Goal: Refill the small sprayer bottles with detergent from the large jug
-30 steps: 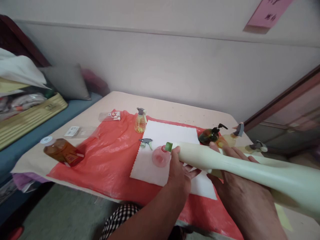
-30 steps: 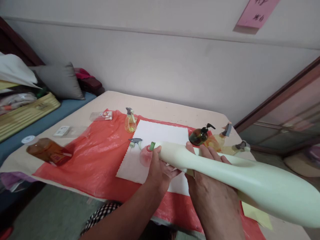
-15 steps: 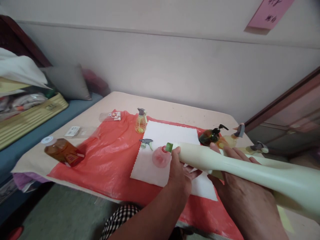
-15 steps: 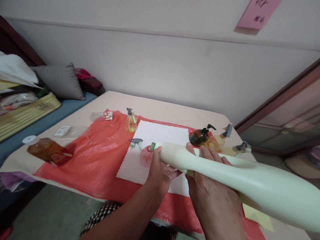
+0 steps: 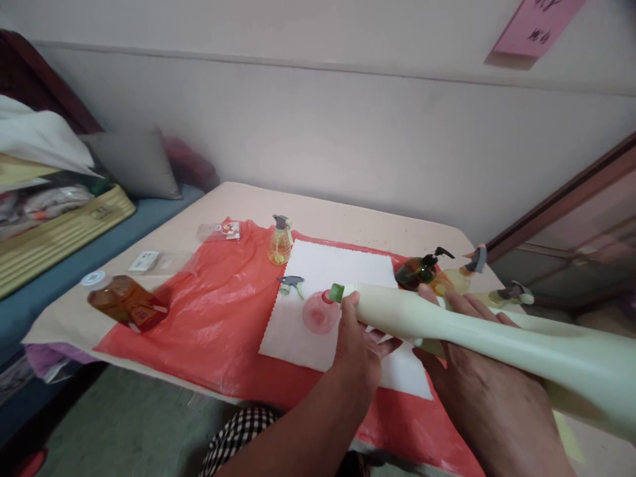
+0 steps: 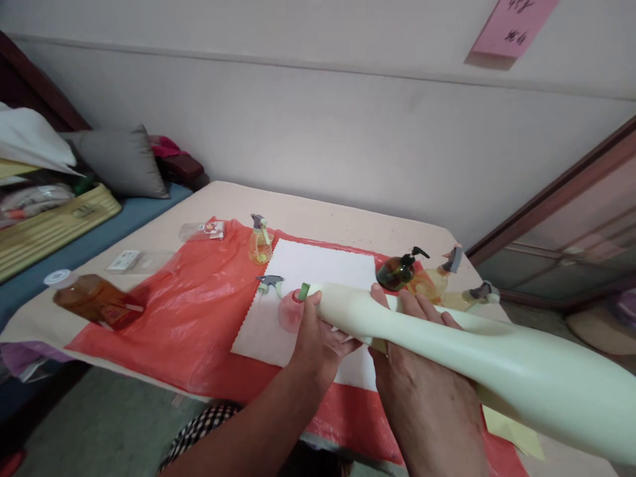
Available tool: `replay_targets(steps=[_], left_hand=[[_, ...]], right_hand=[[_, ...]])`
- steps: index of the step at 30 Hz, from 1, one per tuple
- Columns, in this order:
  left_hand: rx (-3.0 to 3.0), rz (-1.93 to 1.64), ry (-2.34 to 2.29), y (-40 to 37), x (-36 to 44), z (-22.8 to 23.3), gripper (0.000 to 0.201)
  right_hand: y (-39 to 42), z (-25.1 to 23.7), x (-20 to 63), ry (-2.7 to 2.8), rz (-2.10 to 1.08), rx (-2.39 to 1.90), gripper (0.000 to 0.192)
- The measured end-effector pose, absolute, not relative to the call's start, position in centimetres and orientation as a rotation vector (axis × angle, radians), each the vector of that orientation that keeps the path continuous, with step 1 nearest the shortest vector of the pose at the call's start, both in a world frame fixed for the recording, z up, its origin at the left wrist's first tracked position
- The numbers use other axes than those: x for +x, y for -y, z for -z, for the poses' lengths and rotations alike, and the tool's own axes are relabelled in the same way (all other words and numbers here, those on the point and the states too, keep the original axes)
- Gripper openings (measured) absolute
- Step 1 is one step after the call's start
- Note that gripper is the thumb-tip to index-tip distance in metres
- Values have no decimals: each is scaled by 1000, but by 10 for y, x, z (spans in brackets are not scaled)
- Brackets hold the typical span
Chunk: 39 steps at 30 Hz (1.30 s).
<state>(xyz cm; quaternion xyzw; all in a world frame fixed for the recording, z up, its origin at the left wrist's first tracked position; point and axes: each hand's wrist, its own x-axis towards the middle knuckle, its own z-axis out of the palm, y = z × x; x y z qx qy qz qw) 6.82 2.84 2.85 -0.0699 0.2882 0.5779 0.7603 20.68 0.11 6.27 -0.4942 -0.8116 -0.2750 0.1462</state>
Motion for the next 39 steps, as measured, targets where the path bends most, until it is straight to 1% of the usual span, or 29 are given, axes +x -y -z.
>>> replay_targets(steps=[3,16,39], left_hand=[[-143,-1254,-624,-28,68,-28,49],[-136,-1234,-610,-26,67,-31,48],[-130,-1229,-631,-27,66,-33,48]], right_hand=[[-1,-63,206,2330,775,-1431,84],[2,-70,192,2249,747,-1457,55],[2,-70,192,2250,761,-1437,54]])
